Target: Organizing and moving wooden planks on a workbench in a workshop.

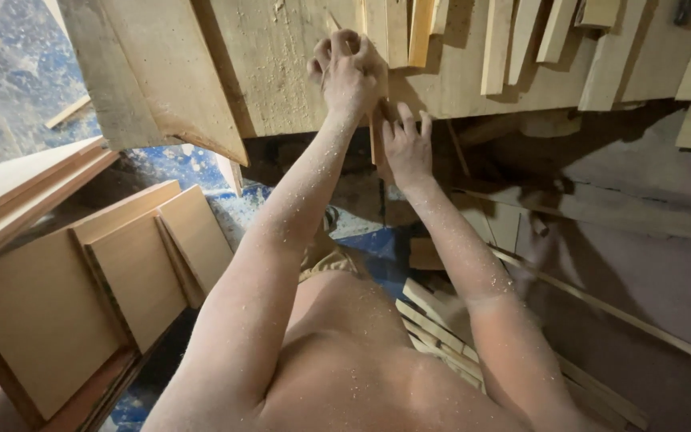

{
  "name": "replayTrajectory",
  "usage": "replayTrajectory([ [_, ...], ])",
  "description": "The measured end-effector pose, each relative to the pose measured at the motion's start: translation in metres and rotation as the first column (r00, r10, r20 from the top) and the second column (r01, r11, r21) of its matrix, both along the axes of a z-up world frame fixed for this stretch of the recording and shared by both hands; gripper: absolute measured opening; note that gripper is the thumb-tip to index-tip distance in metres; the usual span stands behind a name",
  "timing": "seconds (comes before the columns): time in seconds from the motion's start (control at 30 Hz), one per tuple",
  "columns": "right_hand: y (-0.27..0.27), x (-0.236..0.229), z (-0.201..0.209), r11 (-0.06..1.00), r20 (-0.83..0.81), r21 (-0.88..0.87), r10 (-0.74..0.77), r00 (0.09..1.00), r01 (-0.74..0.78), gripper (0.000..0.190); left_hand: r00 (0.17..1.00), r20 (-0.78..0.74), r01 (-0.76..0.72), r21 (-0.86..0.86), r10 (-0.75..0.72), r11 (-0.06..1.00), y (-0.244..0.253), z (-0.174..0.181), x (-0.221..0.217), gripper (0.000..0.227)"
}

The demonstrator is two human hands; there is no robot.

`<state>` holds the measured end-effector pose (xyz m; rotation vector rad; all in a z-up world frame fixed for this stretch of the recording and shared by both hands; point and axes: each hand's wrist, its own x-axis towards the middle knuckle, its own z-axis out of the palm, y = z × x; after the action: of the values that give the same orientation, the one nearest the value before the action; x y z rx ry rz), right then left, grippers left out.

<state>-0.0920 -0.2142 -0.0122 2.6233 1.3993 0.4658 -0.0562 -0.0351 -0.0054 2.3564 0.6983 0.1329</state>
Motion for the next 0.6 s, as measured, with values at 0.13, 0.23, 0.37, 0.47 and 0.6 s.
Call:
replayTrajectory([
  [0.13, 0.006, 0.015, 0.031, 0.969, -0.265, -0.245, -0.080, 0.961, 0.013, 0.074, 0.999, -0.047, 0.019, -0.071, -0.022, 0.997, 0.003, 0.000, 0.003, 0.043],
  [0.23, 0.013, 0.020, 0.053, 0.959, -0.410, -0.283, -0.103, 0.906, -0.020, 0.076, 0.995, -0.084, 0.048, -0.150, -0.061, 0.988, 0.004, -0.007, 0.006, 0.050],
  [0.37, 0.021, 0.028, 0.057, 0.977, -0.388, -0.209, -0.051, 0.920, -0.034, 0.069, 0.999, -0.026, 0.041, -0.148, -0.045, 0.988, 0.009, -0.012, 0.013, 0.038],
  [0.47, 0.029, 0.036, 0.056, 0.966, -0.343, -0.255, -0.046, 0.938, -0.046, 0.060, 0.999, -0.009, 0.042, -0.216, -0.045, 0.975, 0.012, -0.011, 0.019, 0.040],
  [0.6, 0.035, 0.045, 0.060, 0.955, -0.317, -0.285, -0.009, 0.948, -0.086, 0.061, 0.999, -0.046, -0.003, -0.307, -0.012, 0.952, 0.017, -0.004, 0.027, 0.057],
])
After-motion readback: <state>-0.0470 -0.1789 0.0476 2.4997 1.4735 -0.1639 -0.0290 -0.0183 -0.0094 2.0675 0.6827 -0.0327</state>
